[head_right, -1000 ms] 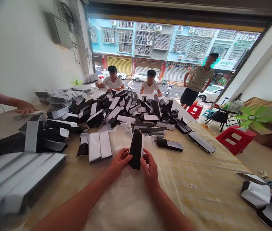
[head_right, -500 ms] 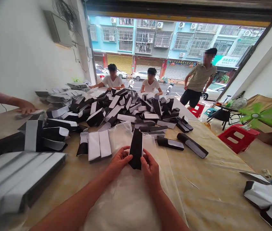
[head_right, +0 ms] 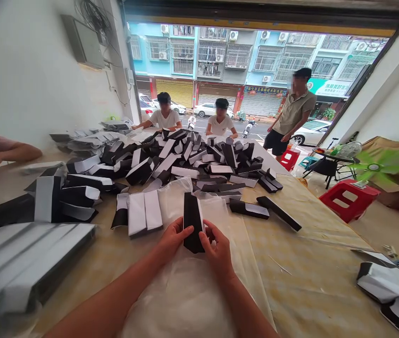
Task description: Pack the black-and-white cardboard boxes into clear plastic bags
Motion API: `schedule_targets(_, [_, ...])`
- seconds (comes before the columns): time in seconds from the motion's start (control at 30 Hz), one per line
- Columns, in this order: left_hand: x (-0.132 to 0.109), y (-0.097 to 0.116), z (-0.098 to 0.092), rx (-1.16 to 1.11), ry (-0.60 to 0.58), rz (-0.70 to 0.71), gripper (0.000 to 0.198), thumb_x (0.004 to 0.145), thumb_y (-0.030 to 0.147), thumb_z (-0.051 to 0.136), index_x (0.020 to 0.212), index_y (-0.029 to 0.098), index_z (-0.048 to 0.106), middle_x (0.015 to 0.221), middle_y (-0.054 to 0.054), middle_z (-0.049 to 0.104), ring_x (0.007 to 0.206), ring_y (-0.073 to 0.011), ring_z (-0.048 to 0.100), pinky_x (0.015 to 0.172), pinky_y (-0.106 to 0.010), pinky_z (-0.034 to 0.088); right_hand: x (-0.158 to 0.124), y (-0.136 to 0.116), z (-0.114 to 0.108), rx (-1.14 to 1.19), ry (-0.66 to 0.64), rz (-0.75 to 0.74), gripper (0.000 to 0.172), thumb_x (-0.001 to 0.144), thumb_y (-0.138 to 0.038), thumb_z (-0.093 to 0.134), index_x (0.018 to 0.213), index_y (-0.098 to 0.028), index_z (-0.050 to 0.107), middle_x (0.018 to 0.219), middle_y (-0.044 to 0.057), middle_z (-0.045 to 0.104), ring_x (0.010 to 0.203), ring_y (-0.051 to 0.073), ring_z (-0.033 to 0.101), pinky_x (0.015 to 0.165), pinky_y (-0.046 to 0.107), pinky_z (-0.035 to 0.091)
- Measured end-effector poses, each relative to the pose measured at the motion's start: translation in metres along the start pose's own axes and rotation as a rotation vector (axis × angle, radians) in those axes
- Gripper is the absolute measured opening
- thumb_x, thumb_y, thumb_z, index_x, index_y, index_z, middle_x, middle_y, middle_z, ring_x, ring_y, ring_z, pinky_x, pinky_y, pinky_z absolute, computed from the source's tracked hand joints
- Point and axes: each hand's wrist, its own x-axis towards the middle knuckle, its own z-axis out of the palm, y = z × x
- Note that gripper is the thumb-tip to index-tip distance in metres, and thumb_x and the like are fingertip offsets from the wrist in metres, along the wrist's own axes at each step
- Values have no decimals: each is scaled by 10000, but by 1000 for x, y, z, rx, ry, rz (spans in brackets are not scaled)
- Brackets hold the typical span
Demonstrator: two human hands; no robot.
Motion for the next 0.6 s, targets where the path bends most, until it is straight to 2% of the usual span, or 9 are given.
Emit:
schedule_targets(0.3, [-1,2,-1,-28,-17,-40,485,644,445,858,1025,186,705,999,-69,748,911,-238,678,835,-345,510,-1,0,0,-56,-10,-38,519,851,-521,621,1206,-145,673,816,45,684,693,178,618,666,304,554])
schedule_targets(0.6, [-1,3,0,-26,22,-42,528,614,445,876,1031,178,693,1015,-80,751,939,-257,686,844,-357,518,0,2,1,-31,-59,-53,503,868,-496,603,1252,-173,647,847,37,675,699,172,623,647,292,556])
